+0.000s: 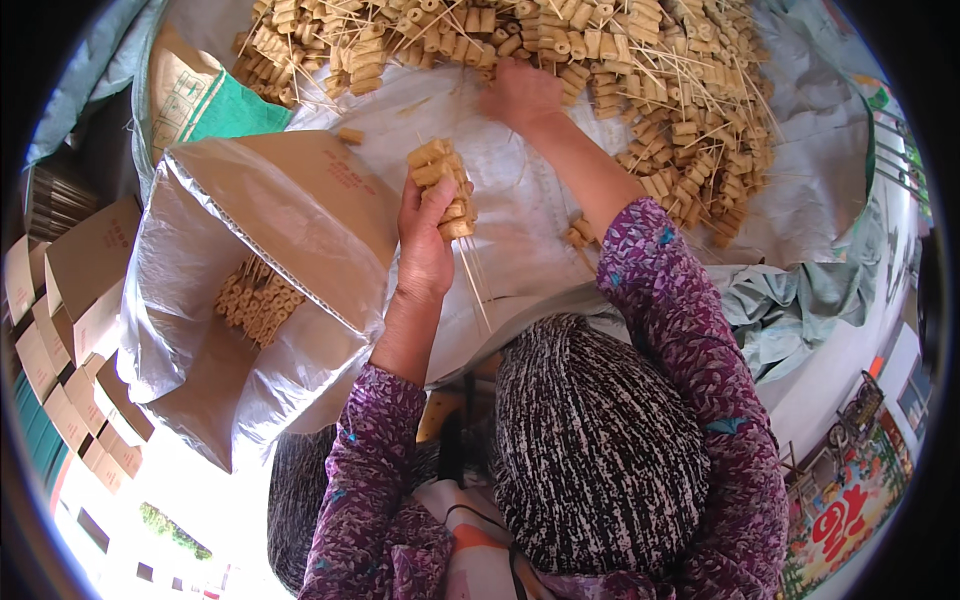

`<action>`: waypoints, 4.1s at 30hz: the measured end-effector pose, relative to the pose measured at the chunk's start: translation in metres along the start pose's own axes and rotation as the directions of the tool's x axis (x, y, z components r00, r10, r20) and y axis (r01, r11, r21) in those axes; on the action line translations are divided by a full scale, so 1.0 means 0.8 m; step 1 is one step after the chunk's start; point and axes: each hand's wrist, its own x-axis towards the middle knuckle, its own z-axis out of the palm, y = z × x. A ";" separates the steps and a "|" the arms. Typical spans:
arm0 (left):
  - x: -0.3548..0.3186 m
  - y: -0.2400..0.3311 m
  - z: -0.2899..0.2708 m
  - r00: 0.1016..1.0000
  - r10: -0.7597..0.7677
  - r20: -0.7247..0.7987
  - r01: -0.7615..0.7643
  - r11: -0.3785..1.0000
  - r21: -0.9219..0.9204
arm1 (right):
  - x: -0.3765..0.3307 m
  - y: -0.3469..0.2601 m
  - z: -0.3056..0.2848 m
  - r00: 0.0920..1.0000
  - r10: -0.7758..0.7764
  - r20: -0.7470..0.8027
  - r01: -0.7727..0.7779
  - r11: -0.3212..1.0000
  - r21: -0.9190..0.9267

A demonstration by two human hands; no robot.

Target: The person is threading small wooden cylinders onto thin sticks by hand and placing the finished bundles into a cardboard box.

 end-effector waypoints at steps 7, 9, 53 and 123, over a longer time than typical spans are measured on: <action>0.003 -0.003 -0.018 0.999 -0.007 0.039 0.007 1.000 -0.012 | -0.080 0.039 -0.044 0.944 -0.007 0.331 -0.181 0.826 0.534; 0.003 -0.005 -0.017 0.997 -0.043 0.060 0.045 0.998 -0.045 | -0.132 0.057 -0.033 0.855 0.000 0.519 -0.475 0.402 0.783; -0.009 -0.009 0.055 0.901 0.263 0.345 -0.400 0.811 0.426 | -0.170 0.010 0.009 0.851 -0.491 0.186 -0.525 -0.781 0.339; -0.065 0.212 -0.217 0.903 -0.046 0.426 -0.230 -0.891 0.391 | -0.200 -0.140 -0.132 0.477 -0.710 -0.519 0.835 0.181 0.520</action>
